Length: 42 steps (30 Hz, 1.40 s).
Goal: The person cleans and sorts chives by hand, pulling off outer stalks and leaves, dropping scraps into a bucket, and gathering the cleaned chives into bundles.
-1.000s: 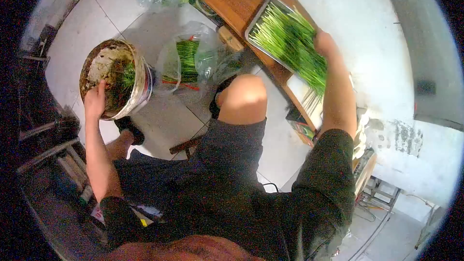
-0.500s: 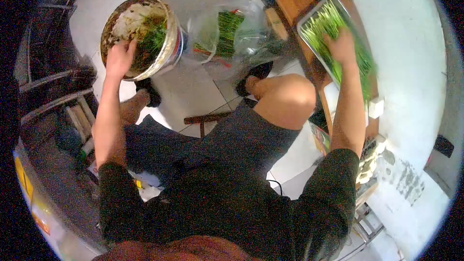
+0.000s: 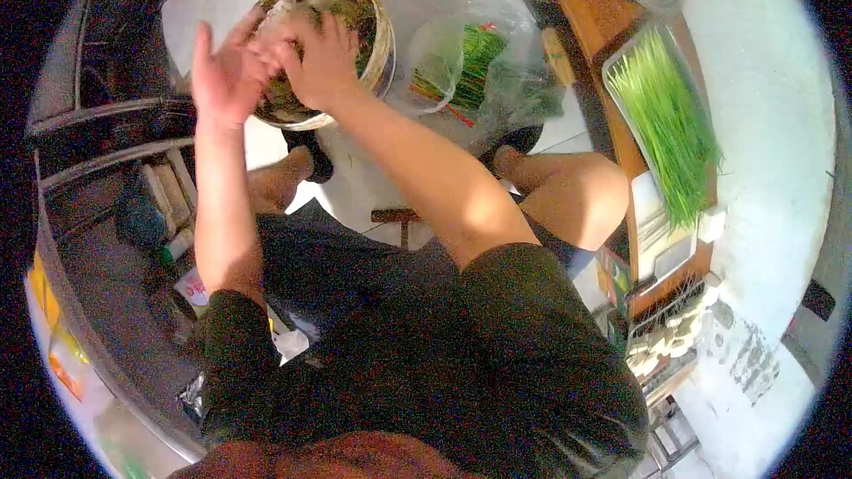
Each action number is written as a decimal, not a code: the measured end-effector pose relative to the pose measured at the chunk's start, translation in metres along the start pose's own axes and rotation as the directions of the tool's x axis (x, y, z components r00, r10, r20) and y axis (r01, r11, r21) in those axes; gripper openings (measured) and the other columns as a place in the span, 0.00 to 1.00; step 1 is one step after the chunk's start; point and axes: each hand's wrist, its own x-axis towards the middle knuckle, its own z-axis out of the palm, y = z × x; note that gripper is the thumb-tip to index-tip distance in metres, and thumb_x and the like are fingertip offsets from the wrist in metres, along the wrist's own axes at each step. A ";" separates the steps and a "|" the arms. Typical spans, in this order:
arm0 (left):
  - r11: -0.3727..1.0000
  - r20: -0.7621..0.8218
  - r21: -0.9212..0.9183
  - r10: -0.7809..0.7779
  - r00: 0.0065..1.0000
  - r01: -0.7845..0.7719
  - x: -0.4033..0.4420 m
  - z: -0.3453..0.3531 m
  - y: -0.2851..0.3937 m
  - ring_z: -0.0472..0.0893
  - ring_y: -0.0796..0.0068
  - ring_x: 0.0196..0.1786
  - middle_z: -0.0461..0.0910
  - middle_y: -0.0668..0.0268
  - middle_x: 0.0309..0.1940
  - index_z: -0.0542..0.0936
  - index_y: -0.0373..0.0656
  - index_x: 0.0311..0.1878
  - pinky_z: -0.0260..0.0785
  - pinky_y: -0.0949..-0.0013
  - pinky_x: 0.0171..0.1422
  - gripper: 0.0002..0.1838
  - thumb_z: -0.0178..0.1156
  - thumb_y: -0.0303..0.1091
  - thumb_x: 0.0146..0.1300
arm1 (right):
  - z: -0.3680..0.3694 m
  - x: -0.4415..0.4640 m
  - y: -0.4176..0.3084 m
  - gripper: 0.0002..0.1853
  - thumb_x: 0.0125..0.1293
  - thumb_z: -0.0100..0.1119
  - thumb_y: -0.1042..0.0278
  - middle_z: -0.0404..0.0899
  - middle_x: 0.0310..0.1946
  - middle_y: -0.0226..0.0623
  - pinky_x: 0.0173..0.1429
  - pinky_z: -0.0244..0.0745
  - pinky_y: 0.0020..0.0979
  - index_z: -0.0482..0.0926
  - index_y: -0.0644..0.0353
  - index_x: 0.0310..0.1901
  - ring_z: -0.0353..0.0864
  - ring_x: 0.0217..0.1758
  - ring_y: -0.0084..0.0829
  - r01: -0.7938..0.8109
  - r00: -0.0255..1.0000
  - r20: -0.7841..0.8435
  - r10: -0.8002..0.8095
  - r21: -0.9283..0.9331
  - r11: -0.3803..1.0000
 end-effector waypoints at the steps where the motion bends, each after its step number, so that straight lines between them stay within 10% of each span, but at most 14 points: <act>1: 0.941 -0.330 0.303 0.253 0.910 -0.151 -0.002 0.031 0.005 0.58 0.61 0.73 0.62 0.54 0.69 0.61 0.35 0.69 0.50 0.57 0.75 0.41 0.37 0.65 0.69 | 0.004 0.007 -0.009 0.27 0.72 0.40 0.46 0.66 0.64 0.44 0.71 0.52 0.49 0.65 0.55 0.65 0.64 0.67 0.41 -0.059 0.998 0.052 0.044 0.348 0.936; 3: 0.722 -0.093 0.656 0.367 0.926 -0.220 0.003 0.020 -0.014 0.56 0.64 0.74 0.61 0.58 0.70 0.61 0.37 0.70 0.47 0.60 0.75 0.39 0.36 0.63 0.71 | -0.005 0.022 -0.036 0.27 0.72 0.41 0.45 0.68 0.63 0.41 0.71 0.55 0.43 0.67 0.57 0.63 0.65 0.66 0.37 -0.190 0.981 0.177 0.073 0.861 0.471; 4: 0.576 -0.157 0.813 0.356 0.921 -0.083 -0.001 0.041 -0.034 0.57 0.65 0.74 0.62 0.57 0.70 0.62 0.38 0.69 0.44 0.63 0.76 0.37 0.34 0.61 0.72 | -0.056 0.024 -0.089 0.27 0.73 0.42 0.46 0.70 0.60 0.38 0.68 0.59 0.35 0.70 0.61 0.60 0.66 0.63 0.31 -0.547 0.774 0.587 0.237 0.809 -0.215; 7: 0.214 -0.083 0.977 0.467 0.880 -0.022 0.008 0.027 -0.009 0.64 0.66 0.69 0.65 0.59 0.67 0.64 0.41 0.69 0.49 0.66 0.74 0.31 0.50 0.50 0.70 | -0.125 0.033 -0.057 0.20 0.69 0.51 0.54 0.77 0.50 0.36 0.60 0.65 0.36 0.74 0.61 0.53 0.72 0.54 0.31 -0.347 0.934 0.322 0.153 0.920 0.185; 9: 0.428 -0.315 0.895 0.406 0.858 0.126 0.006 0.013 -0.006 0.73 0.72 0.58 0.76 0.62 0.55 0.73 0.38 0.61 0.59 0.70 0.66 0.24 0.56 0.44 0.68 | -0.145 0.045 0.003 0.14 0.68 0.55 0.65 0.78 0.50 0.33 0.59 0.68 0.34 0.76 0.63 0.50 0.75 0.51 0.29 -0.032 0.988 -0.065 0.140 0.802 0.596; 11: 0.488 -0.417 0.840 0.297 0.859 0.239 0.001 0.008 -0.003 0.76 0.76 0.50 0.81 0.65 0.43 0.78 0.35 0.53 0.65 0.72 0.59 0.19 0.57 0.41 0.67 | -0.153 0.061 0.090 0.16 0.66 0.57 0.61 0.79 0.44 0.33 0.55 0.70 0.36 0.76 0.62 0.50 0.74 0.46 0.29 -0.046 0.903 -0.185 0.387 0.855 0.516; 14: 0.491 -0.294 0.859 0.248 0.923 0.142 0.006 0.011 -0.021 0.75 0.80 0.47 0.81 0.68 0.40 0.79 0.36 0.49 0.65 0.74 0.55 0.15 0.58 0.38 0.68 | -0.120 0.014 0.222 0.26 0.65 0.56 0.49 0.77 0.48 0.40 0.55 0.69 0.43 0.72 0.61 0.56 0.74 0.50 0.37 -0.554 0.574 0.042 0.818 0.755 0.350; 18: 0.443 -0.258 0.882 0.166 0.952 0.162 0.018 0.017 -0.035 0.77 0.78 0.47 0.81 0.65 0.42 0.78 0.34 0.51 0.66 0.74 0.56 0.15 0.58 0.36 0.68 | -0.049 -0.026 0.188 0.28 0.67 0.49 0.41 0.79 0.40 0.39 0.48 0.70 0.47 0.74 0.56 0.57 0.76 0.42 0.43 -0.641 0.441 0.535 0.720 0.750 -0.164; 23: 0.529 -0.305 0.830 0.167 0.938 0.175 0.027 0.015 -0.044 0.79 0.76 0.45 0.82 0.62 0.44 0.78 0.33 0.51 0.68 0.73 0.57 0.16 0.58 0.36 0.68 | -0.033 -0.015 0.174 0.21 0.67 0.49 0.50 0.82 0.33 0.51 0.43 0.73 0.44 0.82 0.62 0.39 0.81 0.37 0.48 -0.384 0.912 0.030 0.409 0.414 0.825; 25: 0.573 -0.325 0.806 0.216 0.921 0.150 0.027 0.014 -0.044 0.79 0.76 0.45 0.82 0.61 0.44 0.78 0.32 0.51 0.68 0.72 0.57 0.17 0.58 0.37 0.68 | -0.049 -0.017 0.208 0.18 0.66 0.49 0.57 0.79 0.25 0.40 0.36 0.72 0.36 0.79 0.66 0.36 0.78 0.29 0.33 -0.388 0.842 -0.333 0.424 0.173 0.905; 26: 0.591 -0.337 0.791 0.208 0.918 0.157 0.026 0.019 -0.044 0.79 0.76 0.45 0.82 0.61 0.44 0.78 0.32 0.51 0.69 0.72 0.56 0.17 0.58 0.38 0.68 | -0.045 -0.017 0.236 0.16 0.66 0.50 0.59 0.81 0.27 0.42 0.36 0.73 0.40 0.80 0.64 0.37 0.80 0.30 0.37 -0.367 0.688 -0.318 0.652 0.623 0.691; 28: 0.592 -0.336 0.790 0.199 0.920 0.161 0.028 0.021 -0.045 0.79 0.76 0.45 0.82 0.61 0.44 0.78 0.32 0.51 0.69 0.73 0.55 0.17 0.58 0.38 0.68 | -0.067 -0.016 0.273 0.15 0.61 0.56 0.58 0.83 0.35 0.48 0.46 0.76 0.41 0.81 0.60 0.42 0.82 0.40 0.49 -0.724 0.626 -0.270 0.731 0.147 0.674; 34: 0.513 -0.307 0.839 0.170 0.937 0.182 0.026 0.022 -0.049 0.79 0.75 0.45 0.81 0.60 0.44 0.77 0.31 0.52 0.69 0.72 0.56 0.15 0.57 0.33 0.69 | -0.043 0.007 0.340 0.20 0.57 0.63 0.56 0.82 0.43 0.48 0.56 0.73 0.44 0.78 0.56 0.49 0.80 0.48 0.49 -0.470 0.882 -0.191 0.430 -0.302 0.829; 42: 0.331 -0.400 0.893 0.277 0.873 0.304 0.028 0.027 -0.074 0.78 0.76 0.44 0.81 0.65 0.40 0.79 0.35 0.47 0.68 0.72 0.54 0.10 0.59 0.30 0.66 | -0.032 0.041 0.341 0.17 0.61 0.52 0.57 0.81 0.44 0.48 0.52 0.75 0.47 0.78 0.57 0.47 0.80 0.48 0.50 -0.330 0.833 0.245 0.495 -0.498 0.802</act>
